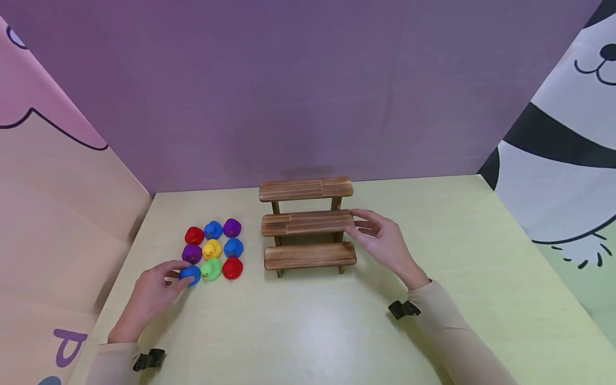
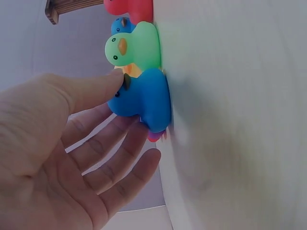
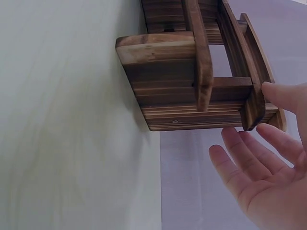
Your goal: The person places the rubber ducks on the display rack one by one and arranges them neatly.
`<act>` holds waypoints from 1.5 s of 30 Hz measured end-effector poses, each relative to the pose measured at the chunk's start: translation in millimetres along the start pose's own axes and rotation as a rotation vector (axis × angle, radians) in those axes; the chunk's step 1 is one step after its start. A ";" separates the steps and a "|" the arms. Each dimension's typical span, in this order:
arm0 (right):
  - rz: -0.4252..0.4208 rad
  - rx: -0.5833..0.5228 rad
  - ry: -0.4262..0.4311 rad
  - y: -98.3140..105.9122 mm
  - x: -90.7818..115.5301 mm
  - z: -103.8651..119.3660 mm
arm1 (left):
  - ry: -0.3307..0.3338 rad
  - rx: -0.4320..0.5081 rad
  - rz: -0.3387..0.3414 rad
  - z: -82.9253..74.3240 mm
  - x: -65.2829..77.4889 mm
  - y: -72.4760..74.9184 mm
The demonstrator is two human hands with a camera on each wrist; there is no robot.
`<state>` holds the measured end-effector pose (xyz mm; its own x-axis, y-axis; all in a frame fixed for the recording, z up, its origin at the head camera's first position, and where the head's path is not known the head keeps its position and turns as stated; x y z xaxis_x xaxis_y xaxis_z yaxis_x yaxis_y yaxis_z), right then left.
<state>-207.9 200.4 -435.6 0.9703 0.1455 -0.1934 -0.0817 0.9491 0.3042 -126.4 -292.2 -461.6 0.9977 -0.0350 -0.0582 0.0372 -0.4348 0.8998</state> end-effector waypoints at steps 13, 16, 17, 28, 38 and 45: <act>-0.011 0.037 -0.010 -3.6 -2.4 -4.0 | -0.005 -0.016 -0.002 -3.6 -1.4 1.1; -0.013 0.039 -0.014 -2.9 -2.7 -3.7 | -0.013 -0.031 -0.003 -7.0 -3.9 4.7; -0.013 0.040 -0.014 -2.8 -2.9 -3.5 | -0.016 -0.036 -0.005 -7.9 -4.7 5.9; -0.015 0.024 -0.027 -3.1 -4.4 -4.5 | -0.110 -0.091 -0.093 -28.5 -13.3 22.0; -0.021 0.026 -0.020 -2.6 -5.5 -6.5 | -0.154 -0.065 -0.129 -44.5 -23.5 28.2; -0.021 0.047 -0.037 -1.3 -5.2 -6.2 | -0.166 -0.051 -0.131 -50.7 -32.9 26.2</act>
Point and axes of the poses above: each hand's wrist, its own x-axis away from the middle knuckle, its own y-axis out of the back of the hand, z = x × y, the point moved 1 cm from there along -x, towards the middle knuckle, and after that the axes turned 10 degrees about -x, right-handed, at the moved point
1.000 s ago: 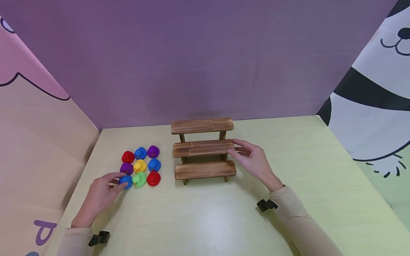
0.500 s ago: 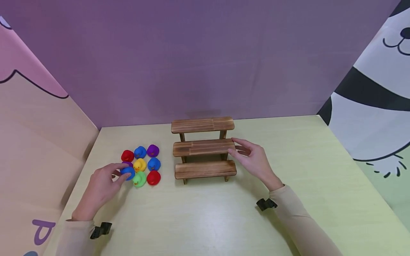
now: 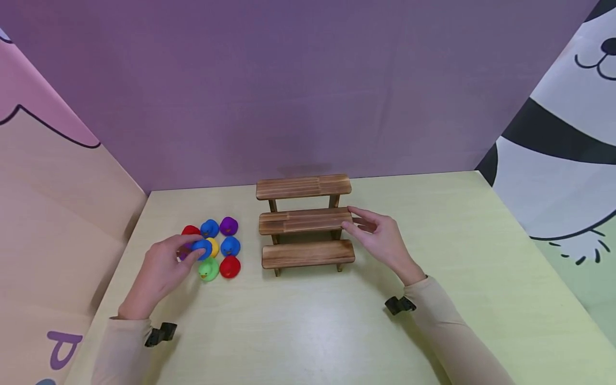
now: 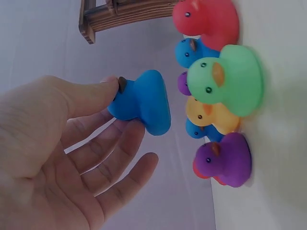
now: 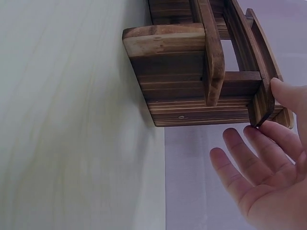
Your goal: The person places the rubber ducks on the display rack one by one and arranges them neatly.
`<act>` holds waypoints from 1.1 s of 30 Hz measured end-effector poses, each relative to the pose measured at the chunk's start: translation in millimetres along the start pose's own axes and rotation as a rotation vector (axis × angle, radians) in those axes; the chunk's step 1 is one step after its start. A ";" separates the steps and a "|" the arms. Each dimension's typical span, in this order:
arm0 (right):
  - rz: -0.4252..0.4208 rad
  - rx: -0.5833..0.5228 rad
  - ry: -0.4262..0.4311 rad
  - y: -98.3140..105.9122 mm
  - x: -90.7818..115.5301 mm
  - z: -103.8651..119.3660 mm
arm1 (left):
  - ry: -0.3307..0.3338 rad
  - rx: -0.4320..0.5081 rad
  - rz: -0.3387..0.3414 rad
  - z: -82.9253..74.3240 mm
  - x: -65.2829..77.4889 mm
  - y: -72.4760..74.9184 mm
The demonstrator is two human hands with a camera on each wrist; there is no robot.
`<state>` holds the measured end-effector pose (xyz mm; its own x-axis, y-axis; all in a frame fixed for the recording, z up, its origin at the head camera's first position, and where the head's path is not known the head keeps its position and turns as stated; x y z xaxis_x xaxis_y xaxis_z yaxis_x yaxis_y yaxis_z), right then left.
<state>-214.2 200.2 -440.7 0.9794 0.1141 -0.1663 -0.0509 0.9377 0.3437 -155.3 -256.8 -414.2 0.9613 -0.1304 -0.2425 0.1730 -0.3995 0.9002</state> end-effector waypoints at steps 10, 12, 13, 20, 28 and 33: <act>0.005 -0.017 -0.006 0.4 -0.3 -0.2 | -0.013 0.047 -0.028 -12.4 -13.5 2.1; 0.010 -0.018 -0.006 -0.6 -0.3 -0.8 | -0.011 0.054 -0.043 -14.4 -13.2 1.2; 0.010 -0.019 -0.004 -1.0 -0.3 -1.0 | -0.013 0.056 -0.054 -15.4 -13.2 0.5; 0.003 -0.029 0.022 -0.9 -0.1 -2.0 | -0.055 0.079 -0.156 -26.3 -18.8 -2.8; 0.010 -0.043 0.005 -1.3 1.0 -3.0 | -0.058 0.152 -0.176 -40.8 -28.0 -5.9; 0.004 -0.045 0.003 -2.1 0.8 -1.5 | -0.062 0.175 -0.215 -44.9 -31.4 -10.4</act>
Point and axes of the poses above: each hand's wrist, its own x-axis away from the middle knuckle, its own y-axis out of the back of the hand, z = x × y, the point moved 1 cm from there along -x, towards the middle knuckle, and after that the axes turned 10 degrees about -x, right-handed, at the moved point
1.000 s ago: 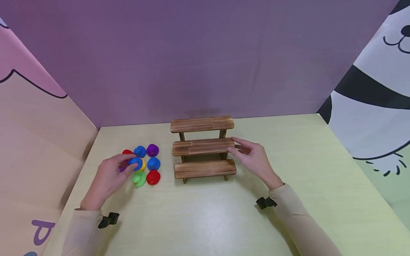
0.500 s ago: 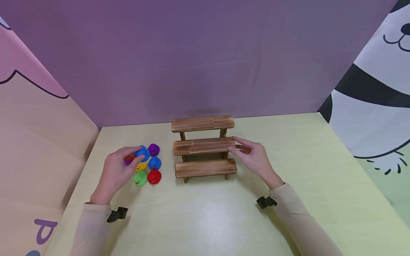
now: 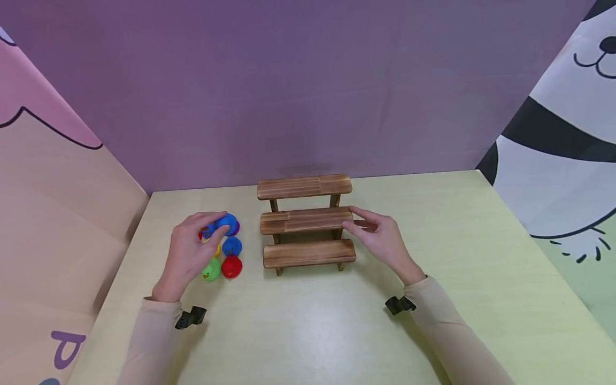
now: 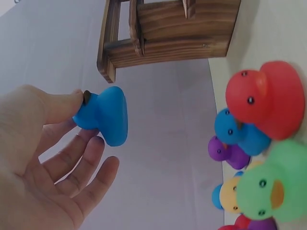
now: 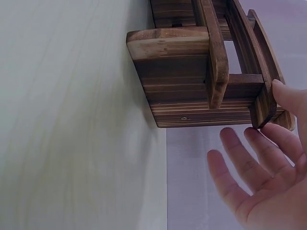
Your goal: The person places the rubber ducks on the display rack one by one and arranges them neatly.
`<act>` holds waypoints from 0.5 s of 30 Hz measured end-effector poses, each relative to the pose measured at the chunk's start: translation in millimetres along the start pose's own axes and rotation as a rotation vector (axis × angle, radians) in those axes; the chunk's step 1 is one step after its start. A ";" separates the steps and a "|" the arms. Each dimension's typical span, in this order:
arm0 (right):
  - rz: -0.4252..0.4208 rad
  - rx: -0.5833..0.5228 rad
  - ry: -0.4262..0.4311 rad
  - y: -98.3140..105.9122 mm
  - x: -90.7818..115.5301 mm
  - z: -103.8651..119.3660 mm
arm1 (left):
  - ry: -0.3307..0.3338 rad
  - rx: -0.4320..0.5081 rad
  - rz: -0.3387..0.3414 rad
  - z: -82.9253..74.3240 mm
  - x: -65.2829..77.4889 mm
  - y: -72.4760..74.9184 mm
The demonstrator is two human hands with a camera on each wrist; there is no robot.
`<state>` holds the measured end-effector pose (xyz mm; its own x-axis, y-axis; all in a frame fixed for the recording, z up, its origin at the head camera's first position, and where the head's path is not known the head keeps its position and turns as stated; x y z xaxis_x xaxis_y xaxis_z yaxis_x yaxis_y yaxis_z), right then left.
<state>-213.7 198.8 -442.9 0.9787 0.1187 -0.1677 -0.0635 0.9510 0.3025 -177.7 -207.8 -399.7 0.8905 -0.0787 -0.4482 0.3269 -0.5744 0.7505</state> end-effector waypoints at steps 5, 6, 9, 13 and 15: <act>0.001 -0.005 0.002 -1.0 0.4 1.3 | -0.003 0.013 -0.003 -5.0 -1.5 -2.9; 0.002 -0.006 0.002 -1.1 0.2 1.2 | 0.001 0.020 -0.001 -6.1 -2.0 -3.5; 0.001 -0.011 0.001 -1.2 -0.5 0.3 | 0.015 0.044 0.011 -9.8 -3.6 -5.6; -0.003 -0.011 -0.003 -0.9 -0.6 -1.3 | 0.048 0.075 0.047 -17.1 -5.3 -8.2; -0.005 -0.018 -0.004 -0.8 -0.2 -2.0 | 0.063 0.086 0.065 -20.9 -6.3 -9.3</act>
Point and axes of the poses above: each hand's wrist, its own x-axis away from the middle knuckle, its own y-axis out of the back of the hand, z = x × y, the point moved 1 cm from there along -x, towards the middle knuckle, and after that the axes turned 10 degrees about -x, right-handed, at the moved point
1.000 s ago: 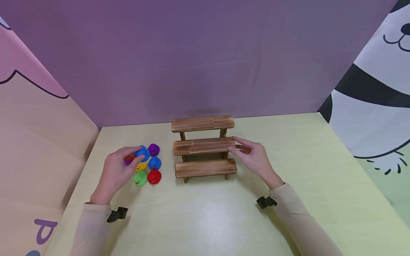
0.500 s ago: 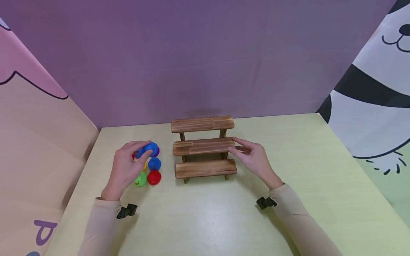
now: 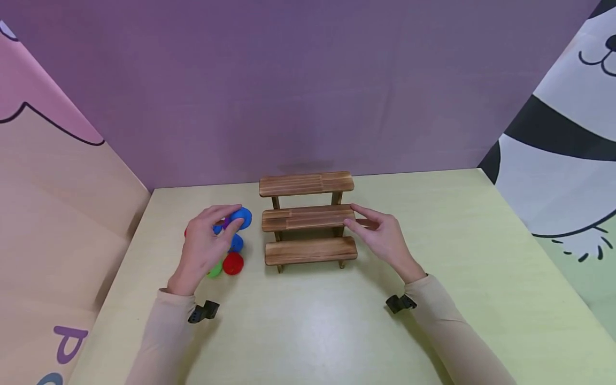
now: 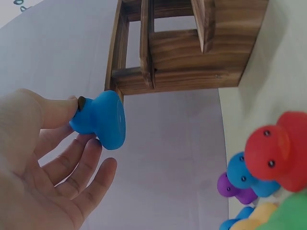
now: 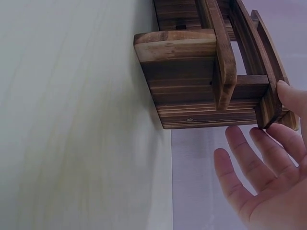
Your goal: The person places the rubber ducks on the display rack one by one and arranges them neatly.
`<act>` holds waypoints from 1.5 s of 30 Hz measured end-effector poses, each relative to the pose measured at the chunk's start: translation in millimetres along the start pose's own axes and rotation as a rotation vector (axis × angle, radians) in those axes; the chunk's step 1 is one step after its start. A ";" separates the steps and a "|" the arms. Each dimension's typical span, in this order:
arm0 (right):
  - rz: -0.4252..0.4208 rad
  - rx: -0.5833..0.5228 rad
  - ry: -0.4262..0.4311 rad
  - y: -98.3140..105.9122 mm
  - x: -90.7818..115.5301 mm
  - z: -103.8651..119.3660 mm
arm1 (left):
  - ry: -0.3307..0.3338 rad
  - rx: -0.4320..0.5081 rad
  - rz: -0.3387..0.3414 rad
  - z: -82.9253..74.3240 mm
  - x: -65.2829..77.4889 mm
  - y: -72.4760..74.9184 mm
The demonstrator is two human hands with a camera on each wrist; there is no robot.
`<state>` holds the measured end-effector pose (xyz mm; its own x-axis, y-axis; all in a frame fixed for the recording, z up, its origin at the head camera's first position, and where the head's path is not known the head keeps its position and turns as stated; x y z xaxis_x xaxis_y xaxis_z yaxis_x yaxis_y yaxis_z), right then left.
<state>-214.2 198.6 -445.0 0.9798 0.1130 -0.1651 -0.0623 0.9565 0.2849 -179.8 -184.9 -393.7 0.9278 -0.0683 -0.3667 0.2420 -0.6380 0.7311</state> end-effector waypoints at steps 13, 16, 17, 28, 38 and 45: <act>-0.002 -0.024 0.007 0.2 -0.4 -2.6 | 0.011 0.087 -0.004 -19.1 -7.7 -7.3; 0.001 -0.025 0.008 -0.2 -0.6 -2.6 | 0.011 0.103 -0.011 -23.7 -10.0 -9.9; 0.001 -0.019 0.008 -0.2 -0.5 -2.5 | 0.005 0.107 -0.013 -25.3 -11.1 -10.9; -0.006 0.006 0.018 0.1 -0.7 -1.5 | -0.068 0.142 -0.029 -46.5 -25.7 -23.5; -0.011 0.005 0.012 -0.4 -0.1 -1.5 | -0.099 0.154 0.013 -63.5 -38.6 -30.7; -0.008 0.012 0.018 -0.1 -0.4 -2.2 | -0.089 0.183 0.022 -71.1 -46.8 -39.0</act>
<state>-214.9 199.0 -447.1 0.9768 0.1098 -0.1842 -0.0517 0.9542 0.2947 -212.5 -102.3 -364.1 0.9018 -0.1462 -0.4067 0.1585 -0.7635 0.6260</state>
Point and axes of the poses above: each hand's wrist, its own x-axis away from the middle knuckle, its own y-axis out of the back of the hand, z = x × y, the point moved 1 cm from there along -x, towards the middle knuckle, and after that the axes turned 10 degrees about -x, right-handed, at the moved point
